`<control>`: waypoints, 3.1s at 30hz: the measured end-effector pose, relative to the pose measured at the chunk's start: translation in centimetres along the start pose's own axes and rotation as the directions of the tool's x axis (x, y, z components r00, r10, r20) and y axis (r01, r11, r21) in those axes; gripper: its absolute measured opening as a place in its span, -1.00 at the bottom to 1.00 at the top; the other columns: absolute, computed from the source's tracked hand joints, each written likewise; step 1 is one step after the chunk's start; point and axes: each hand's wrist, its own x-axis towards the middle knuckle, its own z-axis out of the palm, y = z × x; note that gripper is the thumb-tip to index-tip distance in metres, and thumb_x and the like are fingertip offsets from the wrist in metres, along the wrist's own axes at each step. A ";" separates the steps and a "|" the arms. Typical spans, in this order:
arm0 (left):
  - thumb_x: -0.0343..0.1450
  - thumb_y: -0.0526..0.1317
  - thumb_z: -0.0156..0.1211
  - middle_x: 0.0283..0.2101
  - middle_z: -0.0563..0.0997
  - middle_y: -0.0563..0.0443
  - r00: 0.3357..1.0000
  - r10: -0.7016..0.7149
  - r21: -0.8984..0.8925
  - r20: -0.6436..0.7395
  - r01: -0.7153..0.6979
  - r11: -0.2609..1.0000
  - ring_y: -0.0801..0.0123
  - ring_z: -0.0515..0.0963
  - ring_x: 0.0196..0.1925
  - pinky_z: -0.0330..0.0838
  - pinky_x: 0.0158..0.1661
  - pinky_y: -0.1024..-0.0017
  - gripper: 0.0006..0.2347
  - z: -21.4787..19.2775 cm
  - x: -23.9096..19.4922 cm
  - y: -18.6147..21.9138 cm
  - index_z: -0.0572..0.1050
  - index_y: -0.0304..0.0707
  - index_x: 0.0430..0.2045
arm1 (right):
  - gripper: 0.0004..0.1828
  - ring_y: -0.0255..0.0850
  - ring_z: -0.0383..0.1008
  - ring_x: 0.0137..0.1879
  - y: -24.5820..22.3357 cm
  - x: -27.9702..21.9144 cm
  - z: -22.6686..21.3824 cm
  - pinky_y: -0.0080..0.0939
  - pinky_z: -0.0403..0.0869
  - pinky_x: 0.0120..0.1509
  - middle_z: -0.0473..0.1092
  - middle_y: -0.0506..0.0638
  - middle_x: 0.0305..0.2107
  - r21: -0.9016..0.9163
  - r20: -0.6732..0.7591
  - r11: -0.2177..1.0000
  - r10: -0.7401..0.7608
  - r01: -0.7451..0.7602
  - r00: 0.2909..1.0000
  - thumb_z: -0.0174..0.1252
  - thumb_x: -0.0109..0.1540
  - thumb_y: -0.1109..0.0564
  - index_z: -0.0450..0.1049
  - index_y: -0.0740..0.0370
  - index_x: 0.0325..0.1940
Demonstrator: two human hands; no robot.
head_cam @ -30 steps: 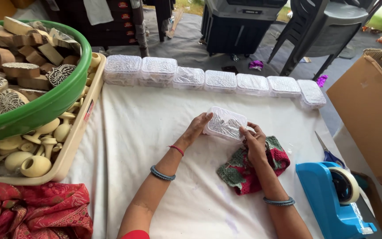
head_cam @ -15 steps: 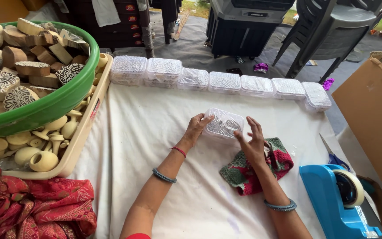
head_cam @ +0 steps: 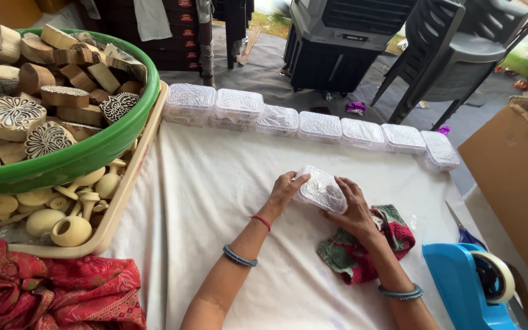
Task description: The person wipes a wooden stamp with a cloth, then picks up another stamp from a green basin and wipes it as well. The person handles the stamps one at a time, rotating them to clean different sides.
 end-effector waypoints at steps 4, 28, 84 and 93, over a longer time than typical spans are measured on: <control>0.47 0.11 -0.03 -0.25 0.67 0.03 0.997 -0.072 -0.387 -0.007 0.064 0.920 0.45 0.70 -0.28 0.65 -0.33 0.42 -0.54 0.1 -1.1 2.1 0.48 -0.29 0.03 | 0.12 0.16 0.28 0.39 0.3 3.7 -1.8 0.09 0.41 0.43 0.20 0.29 0.29 0.063 0.018 0.995 -0.075 0.073 0.997 0.51 -0.07 -0.23 0.23 0.28 0.43; 0.52 -0.15 0.13 -0.38 0.70 -0.09 0.999 0.024 0.233 0.048 -0.034 0.972 0.41 0.71 -0.45 0.65 -0.38 0.46 -0.75 2.5 -0.3 -0.5 0.59 -0.41 -0.18 | 0.12 0.10 0.26 0.43 3.2 31.1 2.5 0.04 0.33 0.47 0.26 0.16 0.30 -0.060 0.203 0.996 -0.046 0.060 0.978 0.57 -0.19 -0.29 0.39 0.19 0.36; 0.49 -0.20 0.12 -0.41 0.72 -0.08 0.992 0.114 0.387 0.059 -0.128 0.913 0.38 0.73 -0.46 0.62 -0.35 0.45 -0.80 2.2 0.7 -1.1 0.61 -0.36 -0.20 | -0.21 0.10 -0.02 0.57 1.0 6.9 -2.5 0.48 0.18 0.41 0.13 0.06 0.42 -0.404 0.381 0.907 0.288 -0.122 0.879 0.21 0.15 -0.44 0.36 -0.09 0.37; 0.48 -0.23 0.13 -0.37 0.72 -0.05 0.968 0.240 0.414 0.073 -0.248 0.876 0.40 0.74 -0.43 0.65 -0.31 0.44 -0.83 2.1 0.0 -1.7 0.57 -0.30 -0.15 | -0.01 0.17 0.23 0.47 8.0 -6.7 -5.5 0.30 0.33 0.51 0.22 0.19 0.39 -0.228 0.249 0.870 0.487 -0.438 0.837 0.07 0.15 -0.61 0.27 -0.02 0.48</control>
